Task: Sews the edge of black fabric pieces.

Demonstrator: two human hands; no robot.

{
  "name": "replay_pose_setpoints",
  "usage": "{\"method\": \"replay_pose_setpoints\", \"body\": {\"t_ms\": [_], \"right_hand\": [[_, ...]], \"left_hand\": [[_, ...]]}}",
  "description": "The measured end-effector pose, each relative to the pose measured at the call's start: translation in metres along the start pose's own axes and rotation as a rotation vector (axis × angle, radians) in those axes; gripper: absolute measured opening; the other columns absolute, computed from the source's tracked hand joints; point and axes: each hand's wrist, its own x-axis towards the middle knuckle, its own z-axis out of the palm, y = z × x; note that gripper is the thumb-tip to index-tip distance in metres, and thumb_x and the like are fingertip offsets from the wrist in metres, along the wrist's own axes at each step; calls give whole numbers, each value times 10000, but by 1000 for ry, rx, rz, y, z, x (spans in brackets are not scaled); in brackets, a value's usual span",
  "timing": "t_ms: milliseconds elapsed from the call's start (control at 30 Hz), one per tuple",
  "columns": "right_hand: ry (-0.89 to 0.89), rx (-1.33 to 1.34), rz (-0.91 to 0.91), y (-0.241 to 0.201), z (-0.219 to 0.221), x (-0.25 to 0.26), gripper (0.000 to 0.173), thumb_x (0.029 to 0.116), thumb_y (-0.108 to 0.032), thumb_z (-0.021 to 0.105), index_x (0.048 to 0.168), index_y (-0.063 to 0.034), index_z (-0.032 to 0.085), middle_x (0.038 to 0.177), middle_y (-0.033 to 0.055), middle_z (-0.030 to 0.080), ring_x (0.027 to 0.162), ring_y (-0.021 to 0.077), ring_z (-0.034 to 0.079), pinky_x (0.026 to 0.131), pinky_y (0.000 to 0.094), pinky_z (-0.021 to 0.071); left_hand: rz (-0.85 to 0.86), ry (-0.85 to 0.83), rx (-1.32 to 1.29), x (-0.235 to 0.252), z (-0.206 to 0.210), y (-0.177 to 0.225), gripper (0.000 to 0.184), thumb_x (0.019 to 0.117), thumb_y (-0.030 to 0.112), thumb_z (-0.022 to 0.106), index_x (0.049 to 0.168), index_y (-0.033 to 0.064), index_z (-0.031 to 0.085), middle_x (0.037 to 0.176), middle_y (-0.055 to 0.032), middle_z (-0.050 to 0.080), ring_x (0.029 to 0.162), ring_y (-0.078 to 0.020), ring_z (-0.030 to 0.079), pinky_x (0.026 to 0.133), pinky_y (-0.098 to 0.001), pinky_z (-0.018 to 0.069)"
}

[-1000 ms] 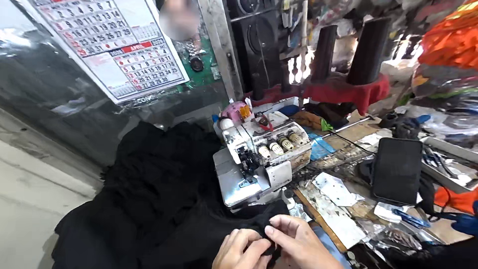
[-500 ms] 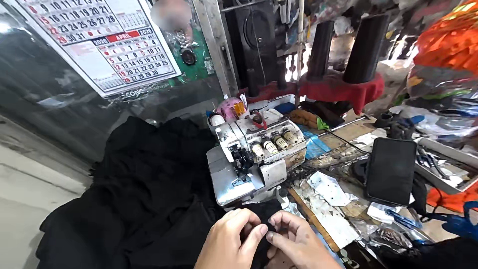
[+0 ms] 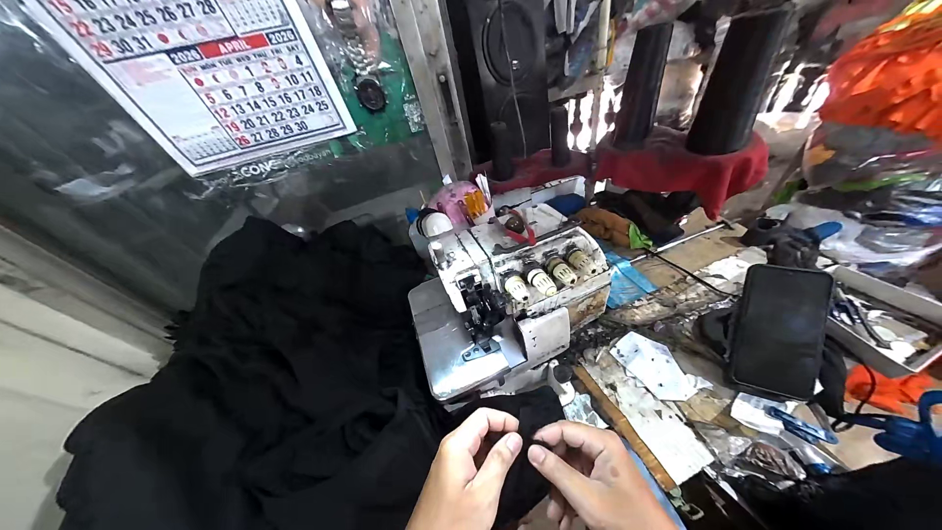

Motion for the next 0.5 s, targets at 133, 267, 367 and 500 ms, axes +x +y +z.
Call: {"method": "replay_pose_setpoints", "body": {"t_ms": [133, 267, 367, 500], "right_hand": [[-6, 45, 21, 1, -3, 1, 219, 1069, -222, 569, 1083, -45, 697, 816, 104, 703, 544, 227, 672, 455, 384, 606], [15, 183, 63, 3, -3, 0, 304, 1123, -216, 397, 1154, -13, 621, 866, 154, 692, 582, 272, 695, 475, 427, 624], [-7, 257, 54, 6, -7, 0, 328, 1125, -219, 378, 1143, 8, 614, 878, 171, 690, 639, 290, 714, 541, 448, 642], [-67, 148, 50, 3, -11, 2, 233, 1014, -254, 668, 1102, -38, 661, 861, 106, 697, 631, 240, 703, 532, 402, 634]], "left_hand": [[17, -8, -23, -1, 0, 1, 130, 1030, 119, 598, 1085, 54, 696, 975, -50, 712, 861, -166, 689, 753, -303, 601], [47, 38, -6, -4, 4, 1, 131, 1030, 108, 587, 1081, 47, 691, 989, -50, 709, 868, -164, 690, 760, -303, 604], [58, 53, 5, -6, 7, 3, 128, 1027, 91, 584, 1084, 43, 689, 988, -54, 709, 875, -165, 690, 769, -304, 604], [80, 53, 23, -6, 10, 3, 126, 1023, 79, 590, 1091, 36, 686, 979, -55, 707, 846, -166, 687, 734, -302, 604]]}}
